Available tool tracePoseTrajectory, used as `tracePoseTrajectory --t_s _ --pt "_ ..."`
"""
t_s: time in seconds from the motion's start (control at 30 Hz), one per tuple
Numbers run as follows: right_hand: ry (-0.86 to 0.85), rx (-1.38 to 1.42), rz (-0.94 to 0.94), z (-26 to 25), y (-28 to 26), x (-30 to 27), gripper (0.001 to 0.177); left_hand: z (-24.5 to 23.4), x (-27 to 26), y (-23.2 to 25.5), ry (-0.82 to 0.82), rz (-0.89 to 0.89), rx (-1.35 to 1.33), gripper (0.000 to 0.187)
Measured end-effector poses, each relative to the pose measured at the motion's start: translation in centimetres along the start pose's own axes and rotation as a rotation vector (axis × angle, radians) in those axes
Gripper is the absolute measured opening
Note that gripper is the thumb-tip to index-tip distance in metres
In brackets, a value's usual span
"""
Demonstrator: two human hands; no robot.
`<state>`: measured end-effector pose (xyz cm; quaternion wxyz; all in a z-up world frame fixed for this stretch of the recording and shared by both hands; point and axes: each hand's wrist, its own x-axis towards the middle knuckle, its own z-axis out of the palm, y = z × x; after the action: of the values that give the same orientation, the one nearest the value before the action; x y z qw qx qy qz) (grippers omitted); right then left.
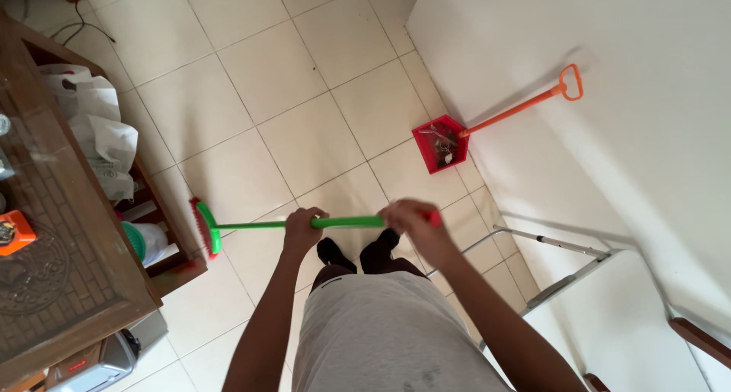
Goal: The person sweeps the tiled floor using a broom, pushing debris across the room. They use the broom to sweep the gathered debris into a dustpan.
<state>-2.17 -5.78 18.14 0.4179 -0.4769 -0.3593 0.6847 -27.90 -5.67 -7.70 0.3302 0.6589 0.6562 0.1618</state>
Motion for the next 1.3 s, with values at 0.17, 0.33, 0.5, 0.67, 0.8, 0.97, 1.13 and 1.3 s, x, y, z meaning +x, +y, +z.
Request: tracePoseTrajectory --t_s 0.17,0.33,0.5,0.67,0.8,0.97,1.13,1.3 --pt "0.028 -0.316 0.102 -1.3 -3.9 -2.4 0.024 4.9 1.9 3.6 0.086 0.050 -0.262 0.009" --pt "0.176 -0.493 -0.014 -5.0 -12.7 -7.4 0.024 7.8 4.4 16.4 0.107 0.358 -0.465 0.008" --pt "0.214 -0.691 -0.271 -6.1 -16.6 -10.3 0.011 9.6 6.3 26.7 -0.127 0.398 -0.590 0.009" --pt "0.115 -0.808 -0.286 -5.9 -17.0 -10.1 0.018 10.0 7.5 30.9 -0.287 0.385 -0.635 0.012" --pt "0.092 -0.930 -0.350 -5.8 -18.0 -10.7 0.031 9.3 7.9 32.8 -0.350 0.382 -0.771 0.012" --pt "0.025 -0.695 -0.493 -6.5 -21.4 -12.5 0.015 3.9 7.0 35.0 -0.504 0.394 -0.852 0.015" --pt "-0.019 -0.220 -0.660 -8.0 -20.7 -11.4 0.028 -3.7 6.5 33.6 -0.412 0.513 -0.456 0.012" --pt "0.004 -0.009 -0.559 -6.8 -16.4 -4.0 0.026 -7.7 8.1 24.1 -0.431 0.219 -0.349 0.018"
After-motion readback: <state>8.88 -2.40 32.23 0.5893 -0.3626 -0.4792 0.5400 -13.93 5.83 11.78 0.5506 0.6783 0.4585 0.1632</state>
